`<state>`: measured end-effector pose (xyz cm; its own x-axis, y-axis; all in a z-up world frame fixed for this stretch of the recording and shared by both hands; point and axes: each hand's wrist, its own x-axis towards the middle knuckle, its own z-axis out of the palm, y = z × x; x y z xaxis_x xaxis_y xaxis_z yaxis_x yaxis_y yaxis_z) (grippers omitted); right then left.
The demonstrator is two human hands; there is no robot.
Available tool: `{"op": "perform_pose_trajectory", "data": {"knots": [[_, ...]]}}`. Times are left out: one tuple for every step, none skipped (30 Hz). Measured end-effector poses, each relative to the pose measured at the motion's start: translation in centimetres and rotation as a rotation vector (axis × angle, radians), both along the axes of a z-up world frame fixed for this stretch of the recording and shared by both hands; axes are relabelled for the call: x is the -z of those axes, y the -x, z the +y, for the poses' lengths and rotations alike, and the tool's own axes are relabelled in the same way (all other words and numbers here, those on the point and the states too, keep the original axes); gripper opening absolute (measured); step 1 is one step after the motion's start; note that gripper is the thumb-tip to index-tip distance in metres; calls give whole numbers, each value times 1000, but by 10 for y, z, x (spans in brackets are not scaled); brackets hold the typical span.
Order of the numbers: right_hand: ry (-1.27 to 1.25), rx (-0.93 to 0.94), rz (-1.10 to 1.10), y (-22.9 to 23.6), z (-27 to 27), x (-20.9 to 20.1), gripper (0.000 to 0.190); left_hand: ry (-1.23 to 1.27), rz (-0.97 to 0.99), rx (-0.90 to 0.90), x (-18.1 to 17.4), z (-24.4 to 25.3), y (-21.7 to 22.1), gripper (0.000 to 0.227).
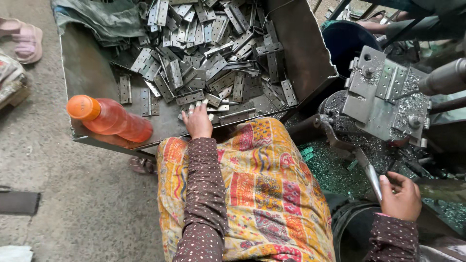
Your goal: The person sits on the floor and repeatedly places small metal brackets into a manual punching machine. They use a metal rod to press the lever and eject the processed pieces, then return them to a nearby metal bin. The cycle continues with new pieces from the bin.
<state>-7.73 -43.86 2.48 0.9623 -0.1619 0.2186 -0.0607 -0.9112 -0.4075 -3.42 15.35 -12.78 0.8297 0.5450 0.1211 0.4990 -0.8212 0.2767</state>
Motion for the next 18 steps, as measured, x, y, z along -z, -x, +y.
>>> {"op": "perform_pose_trajectory", "data": {"knots": [[-8, 17, 11, 0, -2, 1, 27, -1, -32, 9, 2, 2, -1, 38], [-18, 33, 23, -1, -2, 2, 28, -4, -64, 17, 2, 4, -3, 41], [-8, 25, 22, -2, -3, 3, 28, -6, -96, 24, 1, 5, -4, 46], [1, 17, 23, -2, -5, 2, 28, 20, -68, 28, 0, 5, -2, 50], [9, 9, 24, -3, -7, 0, 28, 45, -40, 31, -2, 3, -1, 55], [6, 10, 28, -3, -7, 0, 28, 67, -13, 35, -6, 5, 0, 60], [3, 11, 32, -3, -8, 0, 27, 50, -15, 39, -9, 5, 1, 61], [-2, 14, 33, -4, -7, 1, 27, 32, -21, 45, -13, 5, 0, 62], [-4, 13, 31, -5, -5, 2, 27, 13, -27, 51, -16, 6, 0, 63], [-4, 16, 28, -4, -5, 2, 26, -13, -46, 57, -19, 4, 0, 61], [-3, 20, 24, -3, -5, 3, 26, -39, -65, 62, -21, 2, -1, 58], [-26, 25, 16, -3, -5, 2, 26, -63, -87, 70, -22, -1, -2, 56], [-50, 30, 9, -2, -5, 2, 26, -78, -113, 94, -23, -5, -4, 56], [-74, 33, 1, -3, -4, 2, 26, -94, -139, 116, -23, -8, -5, 57], [-59, 34, 5, -4, -3, 1, 26, -111, -165, 139, -23, -11, -8, 57], [-44, 31, 11, -4, -2, 0, 26, -97, -194, 161, -21, -13, -9, 55], [-29, 29, 18, -4, -1, -1, 25, -84, -224, 183, -19, -15, -12, 54], [-25, 41, 23, -4, 1, -2, 25, -72, -252, 204, -17, -16, -16, 53]]}}
